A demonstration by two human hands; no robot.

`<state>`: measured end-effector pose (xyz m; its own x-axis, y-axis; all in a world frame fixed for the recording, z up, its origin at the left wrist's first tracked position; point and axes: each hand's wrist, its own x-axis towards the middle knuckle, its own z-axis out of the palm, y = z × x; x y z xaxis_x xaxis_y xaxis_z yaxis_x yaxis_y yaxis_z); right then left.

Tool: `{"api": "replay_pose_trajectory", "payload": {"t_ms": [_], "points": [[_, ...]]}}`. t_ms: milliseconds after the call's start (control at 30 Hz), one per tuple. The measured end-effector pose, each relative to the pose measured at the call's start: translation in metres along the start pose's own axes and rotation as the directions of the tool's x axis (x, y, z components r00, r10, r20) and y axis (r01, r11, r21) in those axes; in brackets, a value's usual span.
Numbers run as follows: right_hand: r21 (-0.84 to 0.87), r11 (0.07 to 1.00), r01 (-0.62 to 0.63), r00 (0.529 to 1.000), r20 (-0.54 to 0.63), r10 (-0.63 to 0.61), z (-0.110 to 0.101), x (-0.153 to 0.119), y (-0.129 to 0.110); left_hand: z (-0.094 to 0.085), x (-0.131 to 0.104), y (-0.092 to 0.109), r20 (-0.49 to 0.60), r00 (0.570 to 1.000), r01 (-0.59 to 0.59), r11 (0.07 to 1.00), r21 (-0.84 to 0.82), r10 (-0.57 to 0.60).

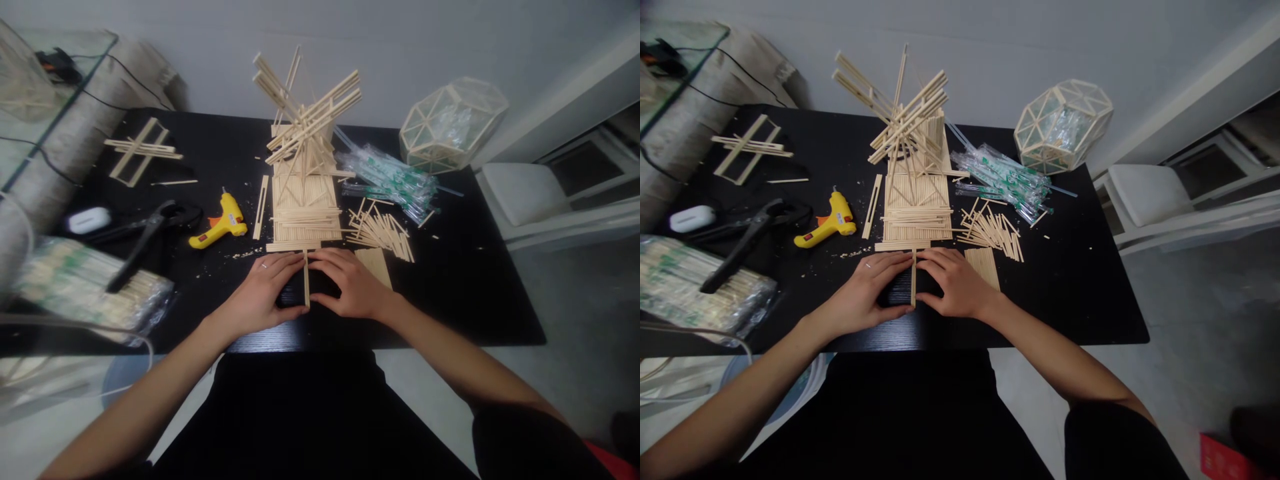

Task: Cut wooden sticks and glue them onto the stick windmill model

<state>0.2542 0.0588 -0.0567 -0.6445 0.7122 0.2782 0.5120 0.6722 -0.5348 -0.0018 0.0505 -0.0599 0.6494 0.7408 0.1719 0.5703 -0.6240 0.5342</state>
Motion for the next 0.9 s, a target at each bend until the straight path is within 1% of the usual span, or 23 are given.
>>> {"api": "replay_pose_trajectory", "payload": {"t_ms": [167, 433, 900], "points": [[-0.002, 1.0, -0.001, 1.0, 0.0, 0.001, -0.0002, 0.0002, -0.0002, 0.0007, -0.0003, 0.0007, 0.002, 1.0, -0.01, 1.0, 0.023, 0.01], [0.002, 1.0, -0.005, 1.0, 0.002, 0.005, 0.0009, -0.0002, 0.0001, 0.0004, 0.0005, 0.002, 0.005, 1.0, -0.008, 1.0, 0.011, 0.008], [-0.014, 1.0, 0.017, 1.0, -0.008, -0.017, 0.0013, -0.0005, 0.0009, 0.0038, 0.0001, 0.0012, -0.019, 1.0, -0.014, 1.0, 0.011, 0.014]]}}
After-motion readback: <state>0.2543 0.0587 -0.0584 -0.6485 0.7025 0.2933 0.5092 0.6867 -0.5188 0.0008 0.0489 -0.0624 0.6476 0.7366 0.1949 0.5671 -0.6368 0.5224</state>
